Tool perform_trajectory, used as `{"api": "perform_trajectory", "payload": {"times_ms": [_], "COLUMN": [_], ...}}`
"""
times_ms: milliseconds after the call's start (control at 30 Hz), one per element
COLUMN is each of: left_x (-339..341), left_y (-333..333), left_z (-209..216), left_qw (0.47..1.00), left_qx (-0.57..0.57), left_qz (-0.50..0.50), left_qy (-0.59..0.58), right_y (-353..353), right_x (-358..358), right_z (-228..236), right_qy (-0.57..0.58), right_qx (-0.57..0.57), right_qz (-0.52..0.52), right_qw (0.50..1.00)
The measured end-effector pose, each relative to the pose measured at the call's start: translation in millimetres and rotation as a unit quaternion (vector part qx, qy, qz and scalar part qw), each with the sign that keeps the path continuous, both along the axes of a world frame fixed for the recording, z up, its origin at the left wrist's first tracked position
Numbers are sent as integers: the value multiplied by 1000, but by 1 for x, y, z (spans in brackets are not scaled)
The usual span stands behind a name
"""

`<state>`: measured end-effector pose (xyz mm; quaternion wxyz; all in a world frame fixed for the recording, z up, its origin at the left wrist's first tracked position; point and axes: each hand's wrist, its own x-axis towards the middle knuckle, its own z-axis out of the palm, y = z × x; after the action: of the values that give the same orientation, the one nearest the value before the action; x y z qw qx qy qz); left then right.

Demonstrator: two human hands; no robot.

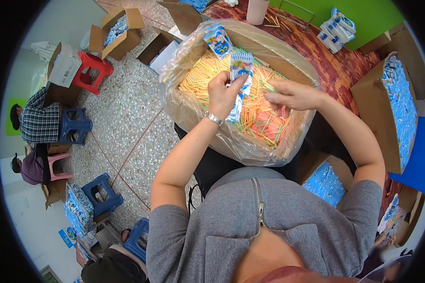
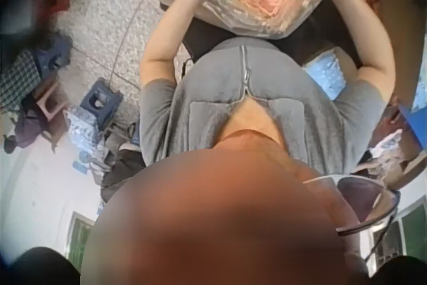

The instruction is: The recorder is counting, stacking, and organizing small blue sachets from a large box into specific groups.

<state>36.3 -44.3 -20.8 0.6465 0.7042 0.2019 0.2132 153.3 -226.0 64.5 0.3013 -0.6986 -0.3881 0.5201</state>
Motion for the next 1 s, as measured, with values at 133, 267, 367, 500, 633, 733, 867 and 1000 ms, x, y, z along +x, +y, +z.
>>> {"api": "perform_trajectory", "payload": {"times_ms": [133,267,367,500,633,733,867,1000], "left_x": [-9,-10,-11,-9,-11,-13,-14,-13], "left_y": [-4,-4,-1,2,4,6,7,12], "left_z": [3,-1,-4,-5,2,4,6,5], "left_qw": [994,985,975,963,947,937,936,918], "left_qx": [96,142,196,238,282,311,318,351], "left_qz": [23,38,45,61,65,66,66,65], "left_qy": [-50,-91,-94,-111,-138,-148,-137,-170], "right_y": [7,22,35,43,48,53,55,63], "right_x": [8,14,10,12,14,15,15,18], "right_z": [53,68,79,73,71,74,79,83], "right_qy": [-280,-344,-423,-460,-461,-454,-471,-421], "right_qx": [132,157,129,102,90,73,46,-42], "right_qz": [35,67,120,169,186,201,238,254], "right_qw": [950,923,889,866,863,865,848,870]}}
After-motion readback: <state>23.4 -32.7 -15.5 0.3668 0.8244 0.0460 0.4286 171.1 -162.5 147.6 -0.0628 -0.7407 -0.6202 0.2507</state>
